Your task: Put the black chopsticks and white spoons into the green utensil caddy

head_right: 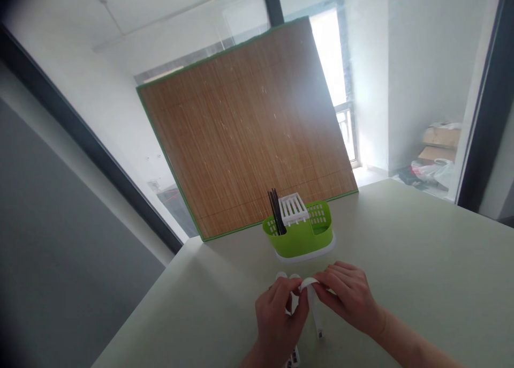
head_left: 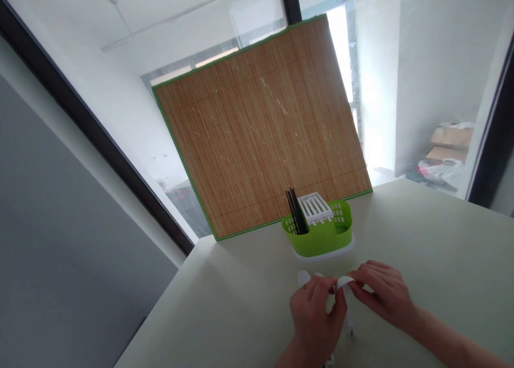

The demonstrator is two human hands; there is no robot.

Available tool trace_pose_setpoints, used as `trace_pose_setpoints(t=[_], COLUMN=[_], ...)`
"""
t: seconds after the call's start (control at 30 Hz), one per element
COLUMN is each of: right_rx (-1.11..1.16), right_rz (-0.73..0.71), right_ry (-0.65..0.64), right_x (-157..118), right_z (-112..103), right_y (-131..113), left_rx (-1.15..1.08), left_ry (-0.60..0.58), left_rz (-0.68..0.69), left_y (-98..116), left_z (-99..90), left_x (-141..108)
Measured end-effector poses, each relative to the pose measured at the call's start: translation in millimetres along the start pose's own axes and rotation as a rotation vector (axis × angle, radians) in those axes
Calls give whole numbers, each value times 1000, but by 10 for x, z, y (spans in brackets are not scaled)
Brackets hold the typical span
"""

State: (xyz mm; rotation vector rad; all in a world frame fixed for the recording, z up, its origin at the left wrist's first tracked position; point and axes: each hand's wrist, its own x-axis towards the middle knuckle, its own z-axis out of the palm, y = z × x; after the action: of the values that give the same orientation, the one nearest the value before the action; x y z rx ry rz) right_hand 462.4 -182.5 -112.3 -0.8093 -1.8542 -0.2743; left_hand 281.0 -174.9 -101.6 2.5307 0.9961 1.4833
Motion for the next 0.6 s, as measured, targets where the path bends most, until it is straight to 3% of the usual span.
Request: trace_pose_setpoints(t=[0.1, 0.2, 0.27, 0.37, 0.43, 0.5, 0.6], right_rx=[30, 65, 75, 65, 45, 20, -17], right_rz=[19, 31, 41, 50, 50, 60, 119], right_ry=[-41, -66, -70, -72, -89, -134, -277], right_x=[-6, -24, -40, -70, -93, -118, -147], right_z=[-2, 6, 23, 69, 112, 161, 239], right_y=[3, 11, 17, 25, 34, 44, 48], left_rx=[45, 64, 79, 102, 106, 114, 146], left_ry=[-24, 22, 132, 389, 531, 589, 549], left_rz=[1, -31, -88, -171, -200, -214, -250], left_y=[1, -34, -79, -191, -308, -463, -738], left_z=[-46, -210, -385, -642, -734, -730, -566], left_x=[50, 219, 429, 858, 1159, 1410, 1617])
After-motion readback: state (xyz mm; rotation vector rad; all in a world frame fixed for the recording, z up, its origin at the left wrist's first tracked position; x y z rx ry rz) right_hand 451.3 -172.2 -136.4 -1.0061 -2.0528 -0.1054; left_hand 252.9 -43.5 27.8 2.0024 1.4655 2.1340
